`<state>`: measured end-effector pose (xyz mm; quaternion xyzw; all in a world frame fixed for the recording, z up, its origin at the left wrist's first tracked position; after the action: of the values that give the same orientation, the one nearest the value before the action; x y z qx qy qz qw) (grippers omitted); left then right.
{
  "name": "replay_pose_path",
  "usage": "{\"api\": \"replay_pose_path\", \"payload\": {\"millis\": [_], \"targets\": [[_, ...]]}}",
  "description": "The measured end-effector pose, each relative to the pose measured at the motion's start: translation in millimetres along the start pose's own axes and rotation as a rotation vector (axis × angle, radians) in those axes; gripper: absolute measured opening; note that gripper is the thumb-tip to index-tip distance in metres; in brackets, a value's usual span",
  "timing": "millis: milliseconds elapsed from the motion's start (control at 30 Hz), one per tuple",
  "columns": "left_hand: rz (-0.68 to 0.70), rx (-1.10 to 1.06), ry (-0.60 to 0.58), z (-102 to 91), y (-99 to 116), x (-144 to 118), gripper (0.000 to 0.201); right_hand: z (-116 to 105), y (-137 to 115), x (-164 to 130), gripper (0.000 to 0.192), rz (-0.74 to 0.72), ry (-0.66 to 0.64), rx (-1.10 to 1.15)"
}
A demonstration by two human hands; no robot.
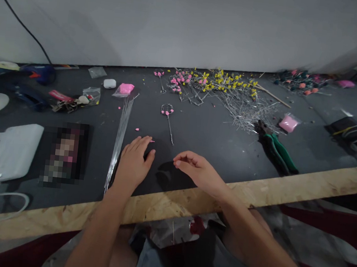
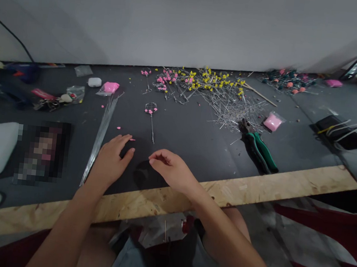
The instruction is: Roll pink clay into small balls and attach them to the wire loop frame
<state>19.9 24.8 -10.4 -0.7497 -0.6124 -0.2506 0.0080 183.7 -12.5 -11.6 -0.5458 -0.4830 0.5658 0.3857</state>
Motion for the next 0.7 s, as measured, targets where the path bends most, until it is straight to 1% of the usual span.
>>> {"api": "replay_pose_path", "payload": {"millis": [133, 433, 700], "targets": [[-0.004, -0.003, 0.002, -0.4, 0.0, -0.5, 0.04, 0.2, -0.3, -0.4, 0.016, 0.005, -0.003, -0.001], [0.02, 0.093, -0.006, -2.6, 6.3, -1.0, 0.037, -0.8, 1.0, 0.0, 0.017, -0.016, -0.006, -0.007], [-0.008, 0.011, 0.018, -3.2, 4.5, -1.8, 0.039, -0.4, -1.0, -0.3, 0.017, -0.011, -0.006, -0.014]]}}
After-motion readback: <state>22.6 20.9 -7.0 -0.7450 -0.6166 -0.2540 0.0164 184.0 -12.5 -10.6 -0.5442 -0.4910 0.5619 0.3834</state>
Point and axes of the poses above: each hand's wrist, its own x-axis towards the middle knuckle, its own z-axis out of the palm, y = z × x, the point moved 8 cm from there along x, towards the middle knuckle, and after that the axes turned 13 degrees about y, right-handed, at the moved point
